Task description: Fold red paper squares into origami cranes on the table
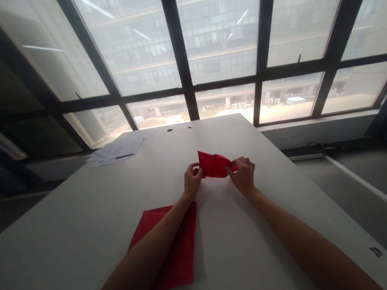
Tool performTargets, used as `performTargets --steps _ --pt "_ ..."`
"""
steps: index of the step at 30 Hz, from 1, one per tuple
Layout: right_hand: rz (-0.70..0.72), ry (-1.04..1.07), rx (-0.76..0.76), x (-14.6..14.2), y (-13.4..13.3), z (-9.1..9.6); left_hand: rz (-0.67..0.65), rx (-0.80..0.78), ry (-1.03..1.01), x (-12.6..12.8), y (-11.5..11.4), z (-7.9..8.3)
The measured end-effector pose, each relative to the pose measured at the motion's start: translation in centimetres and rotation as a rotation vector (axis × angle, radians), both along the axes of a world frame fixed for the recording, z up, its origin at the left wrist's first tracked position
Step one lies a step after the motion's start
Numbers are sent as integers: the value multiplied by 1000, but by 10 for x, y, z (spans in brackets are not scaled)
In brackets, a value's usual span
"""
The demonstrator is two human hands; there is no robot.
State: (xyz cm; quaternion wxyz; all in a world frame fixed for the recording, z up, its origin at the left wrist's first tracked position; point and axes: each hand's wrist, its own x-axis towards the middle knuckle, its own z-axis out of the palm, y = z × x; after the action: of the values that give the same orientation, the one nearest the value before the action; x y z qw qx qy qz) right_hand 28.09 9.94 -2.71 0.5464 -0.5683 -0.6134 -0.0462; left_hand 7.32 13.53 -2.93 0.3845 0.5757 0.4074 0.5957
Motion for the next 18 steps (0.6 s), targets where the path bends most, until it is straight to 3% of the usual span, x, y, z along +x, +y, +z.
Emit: performTargets --steps 4,11,18 --pt "109 263 -30 9 6 -1 -12 1 1 1 0 1" --pt "274 477 -101 22 10 5 8 -16 -30 -2 3 -1" --pt "516 706 -352 56 7 20 -38 -36 -23 -2 3 -2"
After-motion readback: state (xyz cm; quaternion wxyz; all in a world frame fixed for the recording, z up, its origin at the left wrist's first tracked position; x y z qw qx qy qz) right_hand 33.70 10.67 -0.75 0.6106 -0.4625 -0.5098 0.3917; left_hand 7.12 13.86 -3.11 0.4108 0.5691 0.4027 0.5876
